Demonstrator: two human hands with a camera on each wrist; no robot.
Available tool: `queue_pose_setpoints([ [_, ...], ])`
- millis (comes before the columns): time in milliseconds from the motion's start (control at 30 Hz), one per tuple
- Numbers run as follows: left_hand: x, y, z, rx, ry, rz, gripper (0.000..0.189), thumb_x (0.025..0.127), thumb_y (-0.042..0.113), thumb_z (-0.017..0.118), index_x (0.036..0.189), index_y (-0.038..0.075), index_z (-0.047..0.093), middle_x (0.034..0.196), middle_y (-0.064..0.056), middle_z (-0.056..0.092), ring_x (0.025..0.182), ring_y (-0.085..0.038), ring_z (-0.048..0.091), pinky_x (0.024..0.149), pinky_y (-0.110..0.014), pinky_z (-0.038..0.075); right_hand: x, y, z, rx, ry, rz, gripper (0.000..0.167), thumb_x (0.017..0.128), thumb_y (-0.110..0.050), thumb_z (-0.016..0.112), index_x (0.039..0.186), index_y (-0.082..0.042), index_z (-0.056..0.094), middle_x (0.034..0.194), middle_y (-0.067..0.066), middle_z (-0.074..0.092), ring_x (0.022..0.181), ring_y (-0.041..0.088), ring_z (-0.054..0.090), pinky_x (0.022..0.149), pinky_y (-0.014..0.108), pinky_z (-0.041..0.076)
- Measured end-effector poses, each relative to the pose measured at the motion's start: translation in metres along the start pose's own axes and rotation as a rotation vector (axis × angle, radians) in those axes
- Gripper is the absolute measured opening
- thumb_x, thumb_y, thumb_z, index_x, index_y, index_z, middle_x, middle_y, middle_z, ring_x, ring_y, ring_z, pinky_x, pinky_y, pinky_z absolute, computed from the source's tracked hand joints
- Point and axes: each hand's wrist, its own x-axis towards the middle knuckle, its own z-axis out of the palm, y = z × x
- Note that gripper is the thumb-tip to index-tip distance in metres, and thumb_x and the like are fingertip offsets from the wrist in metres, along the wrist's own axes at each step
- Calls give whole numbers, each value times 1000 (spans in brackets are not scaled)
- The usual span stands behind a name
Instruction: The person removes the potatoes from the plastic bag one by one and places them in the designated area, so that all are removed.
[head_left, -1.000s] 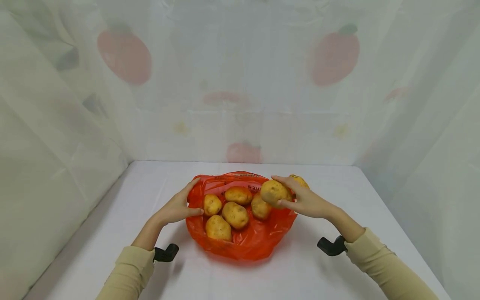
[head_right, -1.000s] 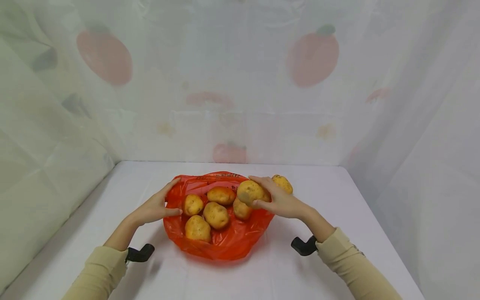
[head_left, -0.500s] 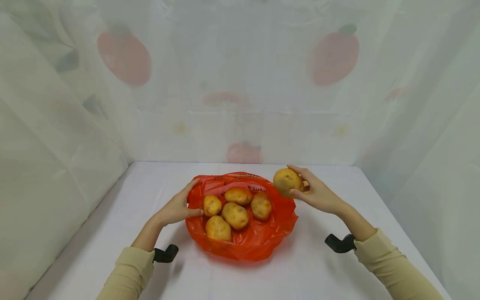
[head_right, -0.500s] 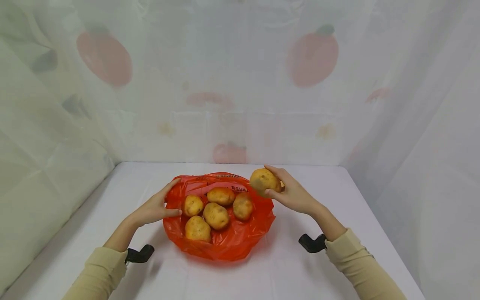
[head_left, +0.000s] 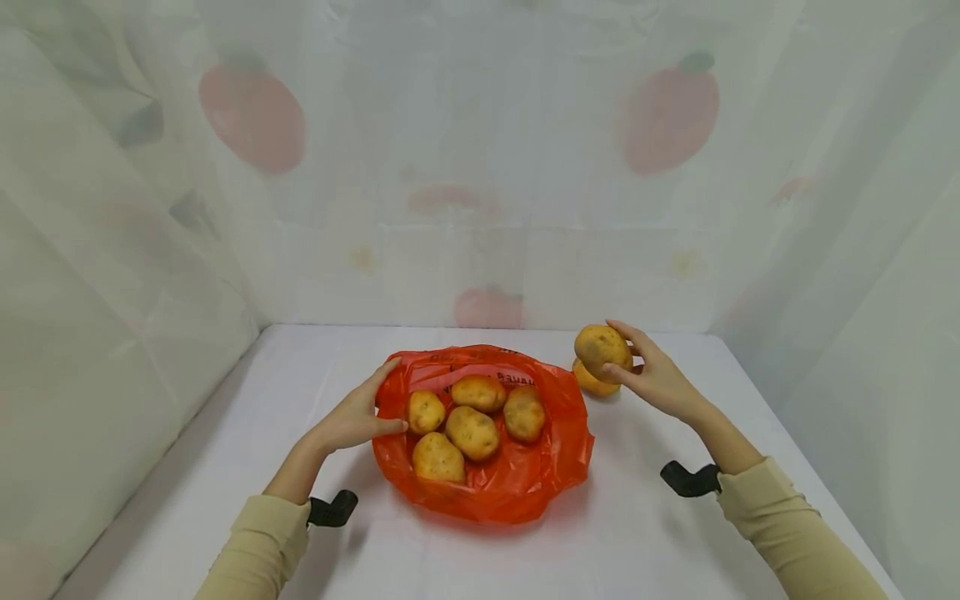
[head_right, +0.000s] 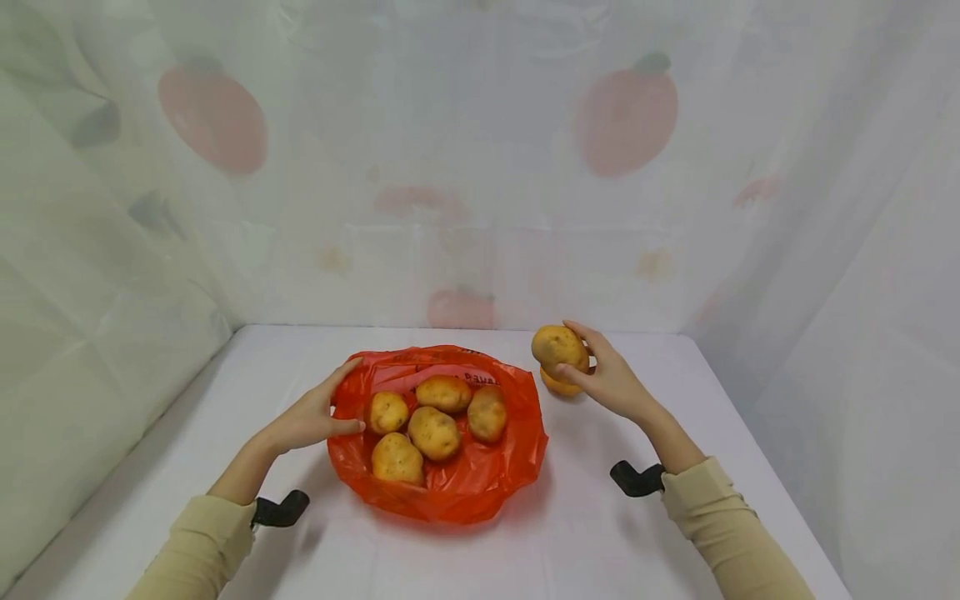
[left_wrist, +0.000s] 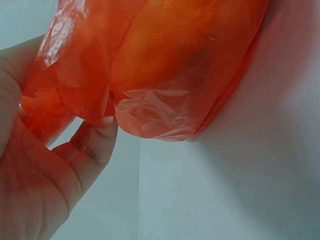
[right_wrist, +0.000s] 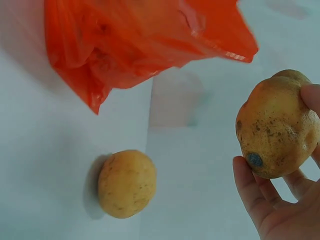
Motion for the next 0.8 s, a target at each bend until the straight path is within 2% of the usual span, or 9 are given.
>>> queue_pose_setpoints([
  [167, 0, 0, 0, -3, 0, 5, 94, 77, 15, 73, 148, 23, 12, 148, -11, 26, 127, -37, 37, 88, -48, 48, -3, -13, -2, 24, 16, 26, 67, 89, -19, 62, 145, -11, 25, 141, 18, 32, 112, 36, 45, 86, 47, 47],
  [233, 0, 0, 0, -6, -2, 7, 94, 77, 15, 73, 148, 23, 12, 148, -11, 26, 127, -37, 37, 88, -48, 49, -3, -11, -2, 23, 26, 27, 67, 89, -19, 62, 144, -9, 25, 141, 19, 32, 112, 38, 45, 86, 47, 48],
  [533, 1, 1, 0, 7, 5, 22, 94, 76, 16, 74, 148, 23, 13, 147, -11, 28, 126, -37, 38, 89, -49, 48, 6, 33, -3, -5, 62, 98, 74, 87, -37, 62, 146, -15, 23, 145, 15, 29, 116, 38, 42, 81, 44, 50],
  [800, 0, 0, 0, 32, 11, 33, 95, 76, 17, 74, 148, 23, 13, 147, -11, 28, 126, -36, 39, 93, -52, 44, 9, 54, -3, -64, 121, 134, 74, 87, -37, 61, 145, -7, 25, 144, 21, 31, 116, 41, 41, 87, 52, 46],
])
